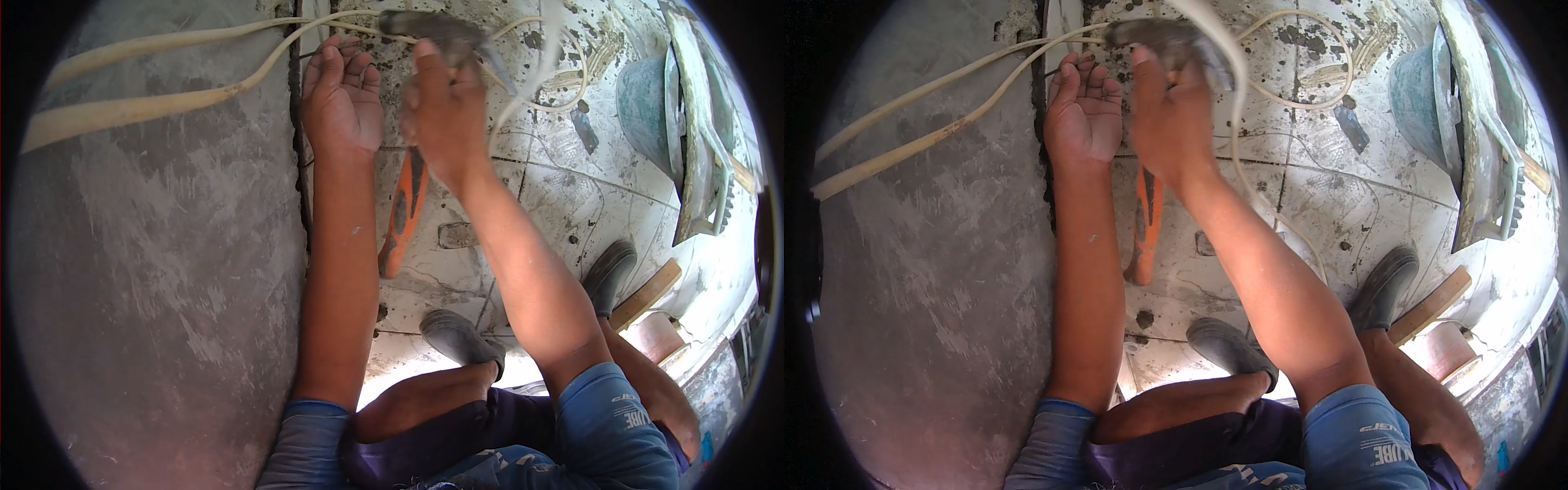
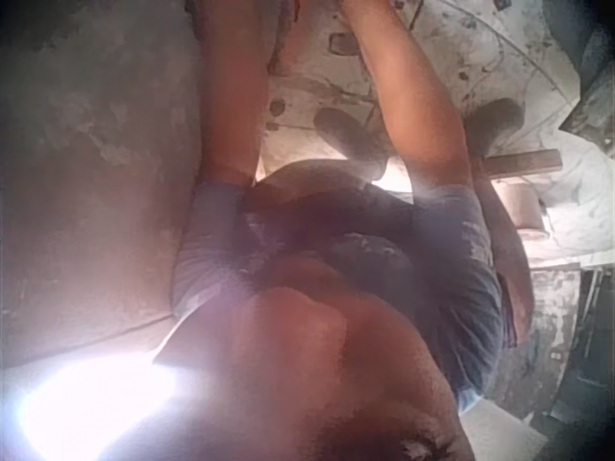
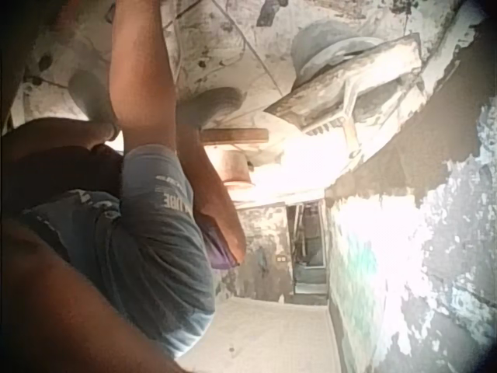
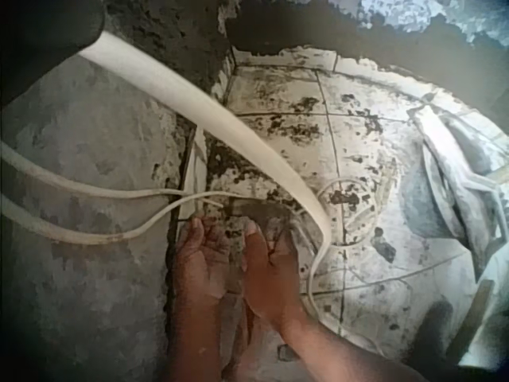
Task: Replacing or repairing a small section of a wall near a floor drain using mortar and a hammer.
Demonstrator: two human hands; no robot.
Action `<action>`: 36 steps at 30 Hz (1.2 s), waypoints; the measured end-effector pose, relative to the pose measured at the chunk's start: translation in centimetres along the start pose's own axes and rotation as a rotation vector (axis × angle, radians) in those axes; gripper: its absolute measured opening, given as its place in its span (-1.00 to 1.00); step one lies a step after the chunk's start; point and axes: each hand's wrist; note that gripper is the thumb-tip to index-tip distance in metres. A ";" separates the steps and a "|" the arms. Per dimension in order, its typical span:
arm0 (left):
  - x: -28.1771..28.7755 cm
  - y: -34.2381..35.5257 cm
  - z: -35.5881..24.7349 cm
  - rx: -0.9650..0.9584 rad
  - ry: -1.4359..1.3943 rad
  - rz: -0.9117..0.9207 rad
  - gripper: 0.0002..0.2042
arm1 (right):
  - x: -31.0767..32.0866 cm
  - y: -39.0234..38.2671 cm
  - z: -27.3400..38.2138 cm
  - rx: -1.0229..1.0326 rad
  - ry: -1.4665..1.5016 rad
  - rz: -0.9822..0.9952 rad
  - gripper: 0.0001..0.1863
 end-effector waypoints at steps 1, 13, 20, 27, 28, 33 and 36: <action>0.0 0.0 0.0 0.003 -0.004 0.009 -0.80 | 0.0 0.0 -0.2 -0.052 -0.020 0.015 -0.79; 0.5 0.1 0.0 0.006 -0.035 0.012 -0.79 | 0.2 -0.4 -0.4 0.030 -0.140 -0.006 -0.69; -0.3 -0.6 0.1 0.059 0.096 0.075 -0.83 | -0.2 -1.2 -0.1 0.193 -0.156 0.013 -0.72; -1.2 -0.5 -0.3 -0.062 0.111 -0.065 -0.86 | 1.4 -1.8 0.2 0.075 -0.111 0.022 -0.83; -1.3 -0.5 -0.3 -0.060 0.109 -0.057 -0.86 | 1.8 -2.1 0.3 0.063 -0.131 0.032 -0.83; -1.7 -1.9 0.2 0.120 0.141 0.143 -0.92 | 4.1 -4.4 0.5 0.006 -0.239 0.075 -0.84; -1.6 -2.9 0.5 0.053 0.219 0.082 -0.92 | 5.5 -5.8 0.6 -0.069 -0.298 0.061 -0.83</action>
Point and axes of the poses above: each hand's wrist, its own y-axis towards the middle knuckle, its own x-axis out of the back of the hand, z = x × y, and after that the axes turned 11 degrees about z, right-handed
